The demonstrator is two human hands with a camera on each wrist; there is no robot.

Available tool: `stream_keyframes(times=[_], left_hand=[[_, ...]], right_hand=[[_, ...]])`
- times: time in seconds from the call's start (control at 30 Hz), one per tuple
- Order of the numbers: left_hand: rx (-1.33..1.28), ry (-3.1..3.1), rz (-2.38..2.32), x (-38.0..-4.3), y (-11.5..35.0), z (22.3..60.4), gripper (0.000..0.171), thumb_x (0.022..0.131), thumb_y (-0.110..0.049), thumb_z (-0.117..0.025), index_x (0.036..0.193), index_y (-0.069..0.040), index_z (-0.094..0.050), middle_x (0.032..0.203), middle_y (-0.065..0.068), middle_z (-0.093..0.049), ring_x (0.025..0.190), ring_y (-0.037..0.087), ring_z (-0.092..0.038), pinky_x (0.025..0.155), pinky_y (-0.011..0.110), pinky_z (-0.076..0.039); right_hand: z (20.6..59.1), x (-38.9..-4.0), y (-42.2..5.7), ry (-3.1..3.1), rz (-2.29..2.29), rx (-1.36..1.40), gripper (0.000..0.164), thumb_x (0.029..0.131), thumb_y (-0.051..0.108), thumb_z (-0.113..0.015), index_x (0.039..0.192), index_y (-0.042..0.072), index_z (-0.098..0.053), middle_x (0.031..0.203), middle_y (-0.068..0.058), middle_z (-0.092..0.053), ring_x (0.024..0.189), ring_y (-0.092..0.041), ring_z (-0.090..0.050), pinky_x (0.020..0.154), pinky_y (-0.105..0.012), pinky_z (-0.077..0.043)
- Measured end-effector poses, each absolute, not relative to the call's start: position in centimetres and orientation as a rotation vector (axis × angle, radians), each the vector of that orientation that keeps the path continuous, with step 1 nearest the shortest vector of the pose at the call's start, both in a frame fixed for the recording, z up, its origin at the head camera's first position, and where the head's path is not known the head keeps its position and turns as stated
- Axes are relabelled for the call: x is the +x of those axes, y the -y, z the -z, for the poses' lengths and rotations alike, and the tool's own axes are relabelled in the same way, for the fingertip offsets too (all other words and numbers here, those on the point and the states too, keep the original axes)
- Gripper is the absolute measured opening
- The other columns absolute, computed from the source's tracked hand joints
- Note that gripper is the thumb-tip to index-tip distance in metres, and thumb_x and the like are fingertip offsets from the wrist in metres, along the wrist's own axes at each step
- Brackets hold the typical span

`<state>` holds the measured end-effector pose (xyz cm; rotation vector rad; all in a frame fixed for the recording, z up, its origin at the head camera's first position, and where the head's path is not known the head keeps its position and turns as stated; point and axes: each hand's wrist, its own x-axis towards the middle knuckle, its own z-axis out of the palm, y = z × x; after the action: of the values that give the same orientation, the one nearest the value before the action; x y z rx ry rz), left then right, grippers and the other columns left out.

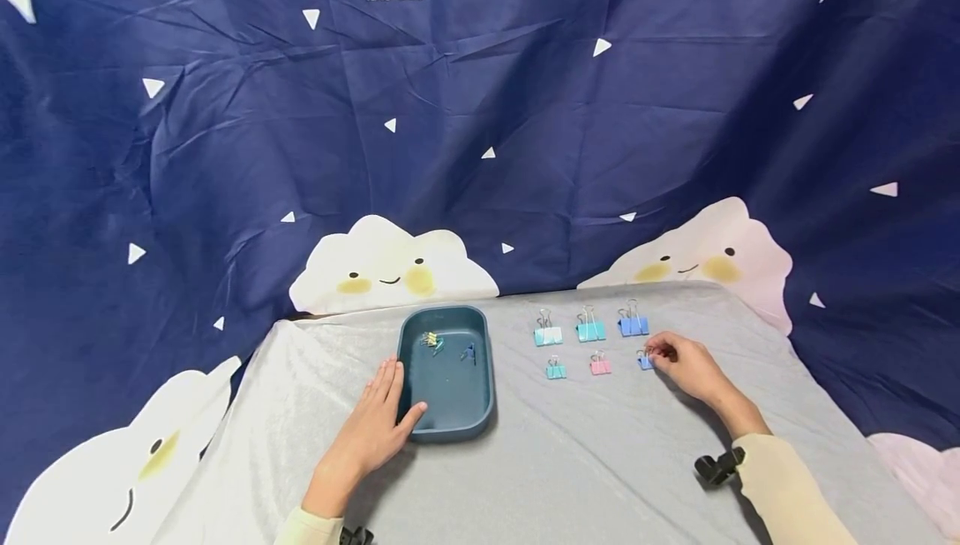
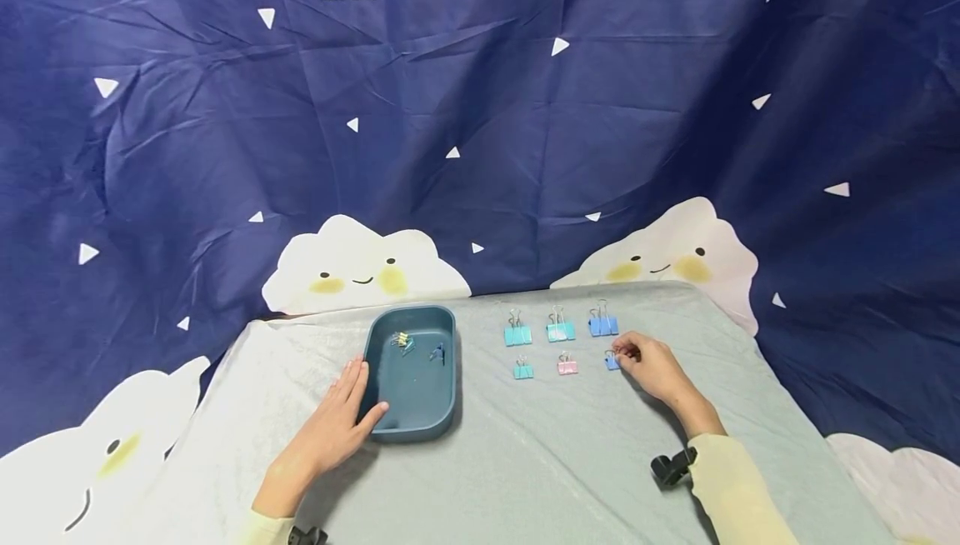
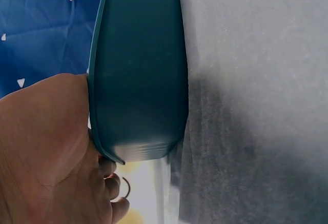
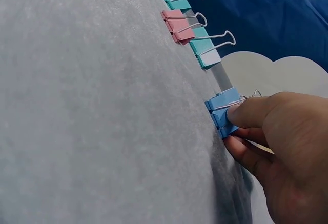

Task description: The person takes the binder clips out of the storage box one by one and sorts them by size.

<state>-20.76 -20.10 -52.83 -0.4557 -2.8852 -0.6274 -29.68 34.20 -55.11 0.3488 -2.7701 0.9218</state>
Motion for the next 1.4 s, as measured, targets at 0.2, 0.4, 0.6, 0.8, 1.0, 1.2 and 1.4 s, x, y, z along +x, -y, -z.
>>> stream_keyframes(times=[0.2,0.4,0.6,0.8,1.0,1.2,1.4], left_hand=[[-0.422,2.939,0.615,-20.8,20.1,52.6,0.084,0.109,-0.047,-0.056,0.165,0.009,-0.027,0.174,0.029,-0.023,0.163,0.046,-0.022,0.129,0.065,-0.026],[-0.387,3.006,0.583,-21.0,20.0,51.9,0.086,0.109,-0.049,-0.055,0.166,0.006,-0.024,0.176,0.025,-0.019,0.165,0.043,-0.019,0.13,0.063,-0.025],[-0.392,3.005,0.581,-21.1,20.0,51.9,0.086,0.109,-0.05,-0.054,0.167,0.006,-0.023,0.177,0.024,-0.018,0.165,0.042,-0.018,0.131,0.063,-0.025],[-0.396,2.997,0.573,-21.0,20.1,52.1,0.086,0.109,-0.05,-0.055,0.166,0.006,-0.024,0.176,0.025,-0.019,0.165,0.042,-0.019,0.13,0.063,-0.025],[-0.404,2.994,0.583,-21.1,20.1,52.1,0.087,0.109,-0.051,-0.053,0.167,0.006,-0.023,0.177,0.024,-0.018,0.165,0.042,-0.019,0.13,0.063,-0.025],[-0.409,2.988,0.597,-21.0,20.1,52.0,0.086,0.109,-0.05,-0.055,0.166,0.007,-0.025,0.176,0.026,-0.02,0.164,0.044,-0.02,0.129,0.065,-0.026],[-0.408,2.988,0.585,-21.1,20.2,52.2,0.086,0.109,-0.048,-0.056,0.166,0.007,-0.024,0.176,0.026,-0.019,0.164,0.043,-0.019,0.129,0.064,-0.026]], right_hand=[[55.2,-29.6,-34.1,2.77,-0.943,0.345,0.018,0.097,-0.002,-0.071,0.115,-0.002,-0.071,0.103,-0.014,-0.076,0.094,-0.026,-0.071,0.079,-0.03,-0.058],[55.3,-29.5,-34.1,2.745,-0.957,0.338,0.02,0.097,-0.001,-0.073,0.117,-0.003,-0.07,0.104,-0.014,-0.076,0.091,-0.02,-0.069,0.079,-0.028,-0.058],[55.2,-29.4,-33.9,2.721,-0.97,0.369,0.025,0.095,-0.004,-0.073,0.12,-0.006,-0.068,0.103,-0.015,-0.074,0.09,-0.015,-0.066,0.079,-0.028,-0.059],[54.8,-29.2,-33.6,2.705,-0.952,0.362,0.03,0.096,-0.004,-0.071,0.125,-0.008,-0.066,0.112,-0.022,-0.071,0.094,-0.027,-0.069,0.082,-0.035,-0.059],[54.0,-29.0,-33.0,2.684,-0.881,0.333,0.025,0.096,-0.002,-0.072,0.12,-0.005,-0.067,0.11,-0.021,-0.066,0.09,-0.024,-0.062,0.076,-0.035,-0.052],[52.1,-29.0,-31.4,2.619,-0.861,0.4,0.014,0.092,-0.004,-0.072,0.106,-0.001,-0.068,0.097,-0.012,-0.064,0.081,-0.014,-0.053,0.071,-0.029,-0.046],[50.2,-28.6,-28.9,2.603,-0.971,0.51,0.013,0.094,-0.005,-0.072,0.096,0.007,-0.068,0.087,-0.002,-0.062,0.077,-0.007,-0.052,0.068,-0.021,-0.045]])
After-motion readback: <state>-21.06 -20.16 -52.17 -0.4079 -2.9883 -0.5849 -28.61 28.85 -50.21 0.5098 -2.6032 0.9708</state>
